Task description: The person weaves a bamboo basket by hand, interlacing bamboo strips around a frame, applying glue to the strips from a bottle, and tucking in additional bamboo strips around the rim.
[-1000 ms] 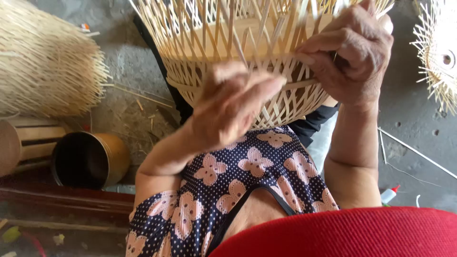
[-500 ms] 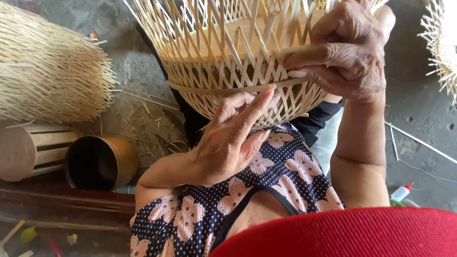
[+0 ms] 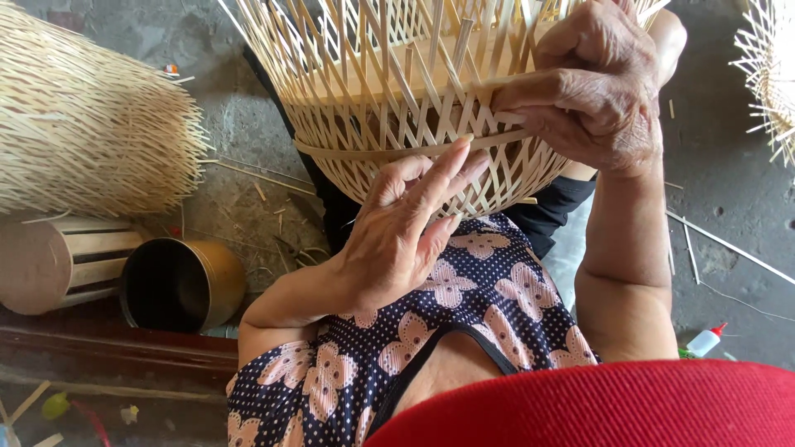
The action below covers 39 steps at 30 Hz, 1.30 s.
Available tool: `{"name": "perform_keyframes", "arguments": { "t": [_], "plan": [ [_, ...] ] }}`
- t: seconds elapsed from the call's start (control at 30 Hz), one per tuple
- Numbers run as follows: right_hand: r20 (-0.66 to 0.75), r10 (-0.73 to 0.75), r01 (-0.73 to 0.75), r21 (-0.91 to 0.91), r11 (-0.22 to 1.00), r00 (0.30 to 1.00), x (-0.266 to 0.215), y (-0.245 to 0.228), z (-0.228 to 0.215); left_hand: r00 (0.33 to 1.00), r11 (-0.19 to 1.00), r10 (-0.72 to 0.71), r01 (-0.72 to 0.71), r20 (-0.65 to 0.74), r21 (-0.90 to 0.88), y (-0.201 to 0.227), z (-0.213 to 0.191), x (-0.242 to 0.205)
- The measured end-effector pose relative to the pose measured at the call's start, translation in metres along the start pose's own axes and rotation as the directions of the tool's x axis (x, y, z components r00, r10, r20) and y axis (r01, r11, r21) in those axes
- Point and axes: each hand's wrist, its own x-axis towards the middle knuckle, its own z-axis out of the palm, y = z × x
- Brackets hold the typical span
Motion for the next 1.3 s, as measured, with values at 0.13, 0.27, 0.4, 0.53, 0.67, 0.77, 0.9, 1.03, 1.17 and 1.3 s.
{"name": "perform_keyframes", "arguments": {
  "t": [0.13,0.27,0.4,0.53,0.67,0.77,0.9,1.03,1.17,1.3],
  "plan": [
    [-0.036,0.006,-0.005,0.036,0.999,0.999,-0.002,0.004,0.005,0.985,0.997,0.015,-0.027,-0.172,-0.067,-0.012,0.015,-0.002],
    [-0.092,0.035,-0.035,0.004,0.999,0.995,-0.004,0.013,0.011,0.903,0.977,0.085,0.007,-0.421,0.212,-0.036,0.011,-0.001],
    [-0.108,0.011,-0.007,0.040,0.999,0.994,-0.012,0.023,0.015,0.862,0.849,0.103,0.184,-0.496,0.496,-0.073,-0.012,0.001],
    [-0.103,0.060,-0.053,0.077,0.996,0.993,-0.020,0.025,0.018,0.877,0.892,-0.033,0.243,-0.480,0.382,-0.097,-0.030,-0.022],
    [-0.099,0.082,-0.077,0.050,0.996,0.992,-0.030,0.026,0.017,0.868,0.933,-0.042,0.210,-0.495,0.290,-0.115,-0.028,-0.026],
    [-0.102,0.109,-0.108,0.011,0.994,0.989,-0.036,0.032,0.021,0.871,0.929,-0.033,0.208,-0.491,0.306,-0.113,-0.037,-0.025],
    [-0.105,0.088,-0.088,0.006,0.996,0.991,-0.039,0.039,0.021,0.868,0.928,-0.093,0.253,-0.487,0.274,-0.115,-0.046,-0.028],
    [-0.086,0.056,-0.056,-0.005,0.998,0.995,-0.036,0.037,0.019,0.889,0.908,-0.096,0.263,-0.449,0.326,-0.116,-0.054,-0.029],
    [-0.062,0.061,-0.064,-0.050,0.997,0.996,-0.035,0.035,0.018,0.900,0.883,-0.109,0.282,-0.421,0.375,-0.110,-0.059,-0.027],
    [-0.071,0.119,-0.119,0.012,0.993,0.990,-0.042,0.033,0.017,0.916,0.899,-0.068,0.228,-0.396,0.373,-0.112,-0.063,-0.025]
  ]
}}
